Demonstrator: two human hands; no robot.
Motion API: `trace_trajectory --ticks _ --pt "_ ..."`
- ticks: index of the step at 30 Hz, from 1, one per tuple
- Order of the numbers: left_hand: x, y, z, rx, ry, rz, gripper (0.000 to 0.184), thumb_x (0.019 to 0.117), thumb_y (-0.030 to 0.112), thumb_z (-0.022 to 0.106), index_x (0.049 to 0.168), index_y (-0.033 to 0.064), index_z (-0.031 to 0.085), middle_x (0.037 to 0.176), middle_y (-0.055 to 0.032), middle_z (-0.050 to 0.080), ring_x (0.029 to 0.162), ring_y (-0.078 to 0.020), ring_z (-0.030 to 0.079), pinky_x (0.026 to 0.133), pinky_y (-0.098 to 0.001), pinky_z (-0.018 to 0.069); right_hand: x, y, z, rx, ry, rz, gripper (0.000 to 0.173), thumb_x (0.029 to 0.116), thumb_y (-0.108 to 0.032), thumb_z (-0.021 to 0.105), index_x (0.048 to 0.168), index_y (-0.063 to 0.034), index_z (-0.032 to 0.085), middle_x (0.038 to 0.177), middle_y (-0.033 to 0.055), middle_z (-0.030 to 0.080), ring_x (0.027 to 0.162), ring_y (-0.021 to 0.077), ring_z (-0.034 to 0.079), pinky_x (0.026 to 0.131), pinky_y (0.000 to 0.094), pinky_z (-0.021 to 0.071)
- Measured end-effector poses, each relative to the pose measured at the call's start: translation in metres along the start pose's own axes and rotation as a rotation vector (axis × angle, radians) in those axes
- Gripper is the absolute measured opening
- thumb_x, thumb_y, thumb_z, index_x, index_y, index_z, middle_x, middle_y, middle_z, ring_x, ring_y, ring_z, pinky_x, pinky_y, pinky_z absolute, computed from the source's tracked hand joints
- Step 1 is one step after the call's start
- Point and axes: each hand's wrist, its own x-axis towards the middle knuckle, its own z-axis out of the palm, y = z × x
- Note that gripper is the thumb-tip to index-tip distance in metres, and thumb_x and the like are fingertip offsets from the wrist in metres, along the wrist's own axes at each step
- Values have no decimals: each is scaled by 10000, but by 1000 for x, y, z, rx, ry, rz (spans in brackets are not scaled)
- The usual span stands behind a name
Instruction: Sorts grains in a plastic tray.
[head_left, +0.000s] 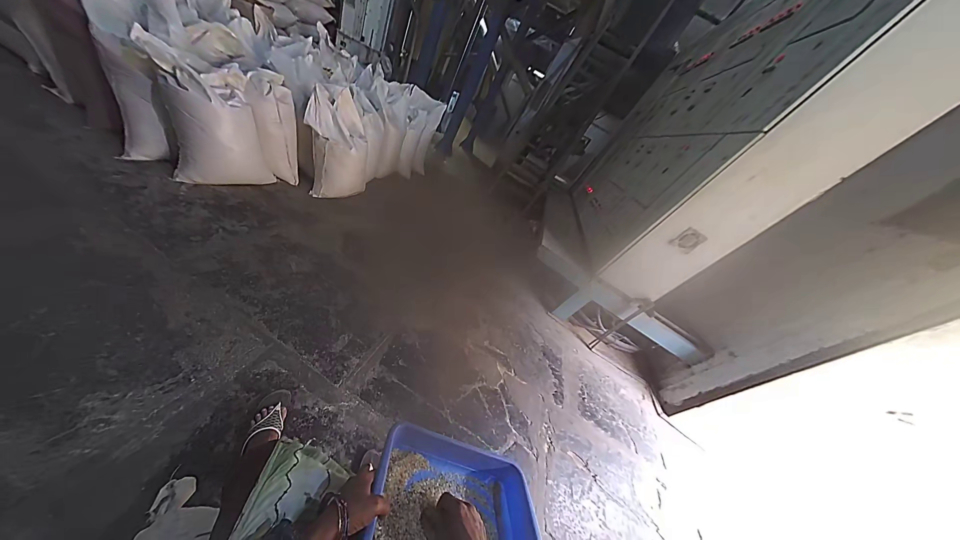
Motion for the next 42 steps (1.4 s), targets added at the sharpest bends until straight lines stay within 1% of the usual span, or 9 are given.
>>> trace_trajectory --ticks 3,6,8,13,16,22,34,38,42 --pt "-3 1 -1 -16 -6 -18 567 918 153 724 1397 -69 516 1347 -303 571 1266 -402 566 1080 -546 430 5 3 2 25 7 0 435 1021 -443 573 1171 -57 705 1126 187 735 1117 366 687 962 583 510" --pt "-2 0 -1 -7 0 -23 536 916 160 729 1358 -79 541 1309 -299 589 1234 -401 582 1061 -545 444 8 5 3 26 2 -25 393 1046 -385 554 1224 -66 698 1134 188 739 1119 371 690 966 581 508" --pt "-1 -1 0 -12 8 -23 523 906 159 737 1337 -78 558 1291 -294 599 1216 -395 591 1048 -544 452 10 6 3 19 -5 -35 389 1057 -378 534 1219 -65 700 1132 187 739 1118 371 689 964 582 506" --pt "0 1 -1 -28 -4 -43 541 916 157 731 1365 -72 537 1289 -287 605 1214 -385 598 1051 -530 456 8 3 -1 20 -31 -31 431 1056 -423 533 1185 -52 710 1137 191 733 1131 366 681 975 573 500" --pt "0 2 0 -24 -1 -57 507 911 154 734 1325 -80 558 1257 -289 615 1190 -389 606 1036 -540 460 7 3 -2 27 -42 -29 431 1056 -418 529 1182 -46 706 1143 192 730 1134 366 679 981 572 497" --pt "6 -4 2 -37 13 -44 496 894 146 742 1298 -87 573 1213 -286 632 1149 -387 622 1012 -543 473 10 4 -2 23 -55 -23 443 1051 -438 531 1187 -55 707 1141 183 732 1139 359 677 983 570 498" --pt "7 -5 2 -52 11 -50 483 894 134 735 1296 -83 577 1197 -280 640 1129 -374 633 1002 -538 479 10 2 -5 29 -61 -31 395 1047 -390 552 1164 -48 711 1142 184 729 1134 357 676 968 570 499" --pt "7 -4 1 -27 8 -72 487 884 154 741 1274 -91 584 1207 -283 631 1145 -382 620 1003 -543 472 13 5 -3 9 -58 -55 341 1063 -302 516 1177 -41 704 1149 187 728 1140 356 678 977 561 500" --pt "5 -3 0 -18 8 -82 495 895 165 741 1285 -94 577 1216 -290 627 1152 -389 618 1009 -545 471 13 4 -3 9 -62 -44 352 1060 -324 528 1176 -42 705 1148 185 729 1142 359 676 975 563 500"
